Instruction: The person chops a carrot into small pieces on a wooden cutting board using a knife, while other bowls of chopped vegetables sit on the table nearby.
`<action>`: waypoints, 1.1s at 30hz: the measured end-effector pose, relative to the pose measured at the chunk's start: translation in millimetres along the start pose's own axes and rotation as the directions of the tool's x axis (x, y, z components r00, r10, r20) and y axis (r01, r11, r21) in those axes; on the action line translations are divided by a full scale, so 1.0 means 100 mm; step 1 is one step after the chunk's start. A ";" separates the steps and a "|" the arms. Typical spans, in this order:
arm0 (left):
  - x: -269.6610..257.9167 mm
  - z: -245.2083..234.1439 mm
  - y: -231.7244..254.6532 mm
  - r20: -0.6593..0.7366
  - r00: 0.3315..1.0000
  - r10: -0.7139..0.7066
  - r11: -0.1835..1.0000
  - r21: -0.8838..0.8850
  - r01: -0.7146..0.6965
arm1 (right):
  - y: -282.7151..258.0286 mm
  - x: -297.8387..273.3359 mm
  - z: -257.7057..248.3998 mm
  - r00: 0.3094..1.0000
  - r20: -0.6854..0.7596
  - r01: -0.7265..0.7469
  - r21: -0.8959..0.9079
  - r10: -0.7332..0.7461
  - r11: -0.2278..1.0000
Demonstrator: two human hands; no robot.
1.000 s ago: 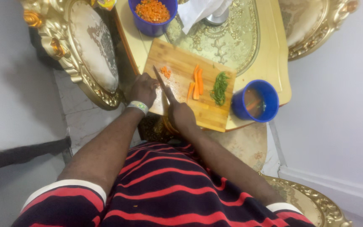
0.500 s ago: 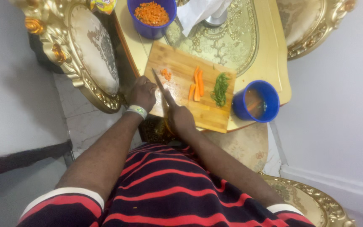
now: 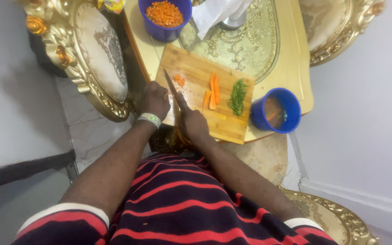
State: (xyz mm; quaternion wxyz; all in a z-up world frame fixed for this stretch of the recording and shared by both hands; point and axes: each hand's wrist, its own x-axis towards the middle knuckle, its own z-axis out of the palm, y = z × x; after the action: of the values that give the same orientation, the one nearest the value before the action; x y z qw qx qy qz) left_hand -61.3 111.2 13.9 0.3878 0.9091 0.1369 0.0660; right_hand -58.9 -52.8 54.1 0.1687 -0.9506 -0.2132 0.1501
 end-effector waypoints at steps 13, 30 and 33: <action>0.00 -0.14 0.06 0.131 0.977 -0.169 0.985 0.001 0.170 | -0.04 -0.12 0.04 0.996 -0.046 0.074 0.063 -0.071 0.995; 0.08 -0.08 -0.20 0.111 0.993 -0.025 1.000 0.019 0.023 | -0.06 -0.04 0.05 0.998 0.058 0.031 0.004 -0.031 1.000; 0.06 -0.05 -0.30 0.160 0.987 -0.010 0.997 -0.077 0.023 | -0.06 -0.08 0.07 0.998 0.016 0.054 0.043 -0.055 0.998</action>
State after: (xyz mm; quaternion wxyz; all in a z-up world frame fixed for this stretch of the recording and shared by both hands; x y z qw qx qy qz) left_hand -63.1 136.0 -4.2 0.4336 0.8944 0.1101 -0.0050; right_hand -70.9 -49.3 51.6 0.1910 -0.9393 -0.2371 0.1581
